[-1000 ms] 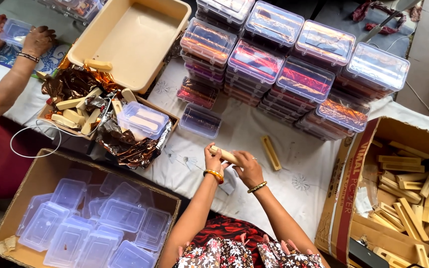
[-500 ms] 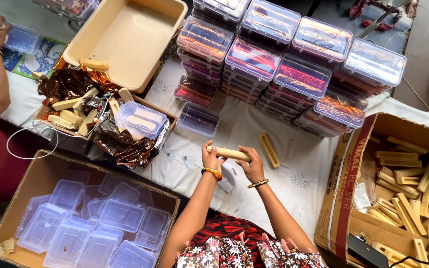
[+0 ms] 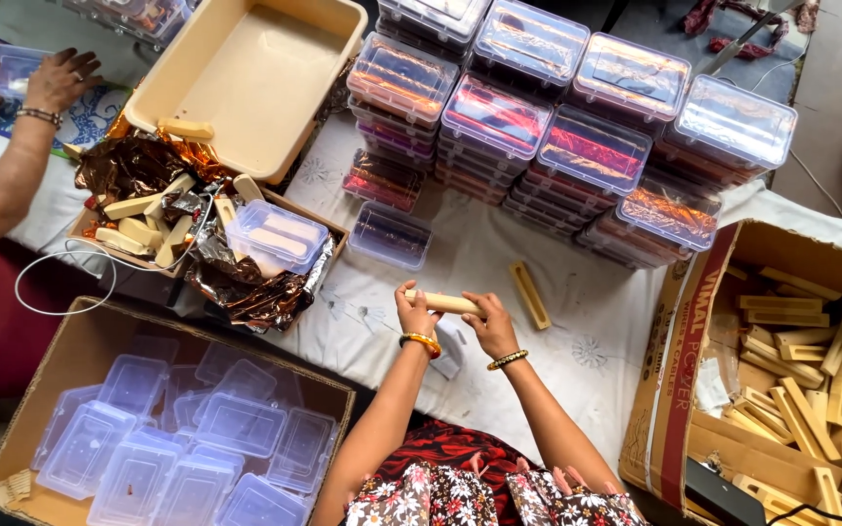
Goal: Wrapping small rectangular wooden blocks in foil and placing them into clear plastic storage boxes at a packaging station.
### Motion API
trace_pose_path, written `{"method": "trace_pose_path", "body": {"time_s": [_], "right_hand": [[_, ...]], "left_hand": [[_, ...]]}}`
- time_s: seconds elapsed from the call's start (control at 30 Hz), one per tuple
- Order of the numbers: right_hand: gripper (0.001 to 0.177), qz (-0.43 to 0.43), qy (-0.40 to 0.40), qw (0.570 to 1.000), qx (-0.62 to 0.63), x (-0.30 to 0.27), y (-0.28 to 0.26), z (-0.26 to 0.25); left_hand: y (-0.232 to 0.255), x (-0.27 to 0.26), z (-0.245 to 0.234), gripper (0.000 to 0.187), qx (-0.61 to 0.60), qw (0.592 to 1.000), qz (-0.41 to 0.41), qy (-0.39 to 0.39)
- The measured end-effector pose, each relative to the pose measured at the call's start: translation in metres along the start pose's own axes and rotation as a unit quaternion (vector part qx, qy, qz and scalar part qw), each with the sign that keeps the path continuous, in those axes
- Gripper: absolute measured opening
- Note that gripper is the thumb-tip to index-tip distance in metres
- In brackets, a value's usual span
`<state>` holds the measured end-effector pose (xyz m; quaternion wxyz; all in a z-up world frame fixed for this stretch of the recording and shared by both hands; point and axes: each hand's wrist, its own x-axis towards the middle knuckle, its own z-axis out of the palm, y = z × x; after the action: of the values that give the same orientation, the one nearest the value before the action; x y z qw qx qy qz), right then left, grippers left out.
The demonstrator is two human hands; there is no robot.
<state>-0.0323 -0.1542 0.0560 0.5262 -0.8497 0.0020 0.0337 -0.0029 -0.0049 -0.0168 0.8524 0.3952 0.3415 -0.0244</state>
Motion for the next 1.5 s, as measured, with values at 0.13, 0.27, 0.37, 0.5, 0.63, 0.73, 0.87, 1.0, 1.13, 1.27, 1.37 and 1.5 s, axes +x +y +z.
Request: {"method": "trace_pose_path", "body": {"time_s": [0.13,0.27,0.37,0.5,0.63,0.73,0.87,1.0,1.13,1.27,1.37,1.5], "right_hand": [[0.042,-0.001,0.003,1.0,-0.026,-0.001,0.0,0.002],[0.041,-0.036,0.012,0.997,-0.068,0.0,-0.006,0.002],[0.044,-0.139,0.025,0.972,-0.186,0.002,-0.01,0.003],[0.046,-0.183,-0.001,0.938,-0.296,0.0,-0.001,0.008],[0.043,-0.125,0.01,0.956,-0.265,0.0,0.054,0.018],[0.038,-0.021,0.041,0.976,-0.212,0.004,0.085,0.018],[0.037,0.128,0.006,0.989,-0.078,0.002,0.108,0.024],[0.04,0.148,-0.004,0.988,-0.048,0.002,0.118,0.029],[0.041,0.135,-0.002,0.989,-0.068,0.004,0.149,0.025],[0.041,0.104,0.036,0.991,-0.076,0.006,0.166,0.021],[0.042,0.116,0.039,0.99,-0.072,0.007,0.161,0.019],[0.042,0.121,0.035,0.988,-0.088,0.003,0.137,0.017]], "left_hand": [[-0.002,0.005,-0.003,0.025,0.001,1.0,-0.002,0.0],[-0.002,0.007,-0.003,0.025,0.004,1.0,0.001,0.005],[-0.006,0.009,-0.002,0.025,0.015,1.0,-0.001,0.015],[-0.027,0.027,-0.017,0.029,0.062,0.998,0.004,-0.011],[-0.035,0.052,-0.043,0.04,0.103,0.992,0.038,-0.066],[-0.017,0.046,-0.051,0.05,0.314,0.932,0.176,-0.043],[0.039,-0.012,-0.031,0.058,0.711,0.681,0.174,-0.03],[0.019,0.029,-0.074,0.02,0.797,0.583,0.147,-0.066],[0.073,0.034,-0.109,0.023,0.707,0.688,0.139,0.087],[0.122,-0.001,-0.119,0.044,0.7,0.633,0.266,0.196],[0.135,-0.009,-0.126,0.041,0.69,0.591,0.388,0.154],[0.175,-0.015,-0.131,0.013,0.55,0.664,0.488,0.133]]}}
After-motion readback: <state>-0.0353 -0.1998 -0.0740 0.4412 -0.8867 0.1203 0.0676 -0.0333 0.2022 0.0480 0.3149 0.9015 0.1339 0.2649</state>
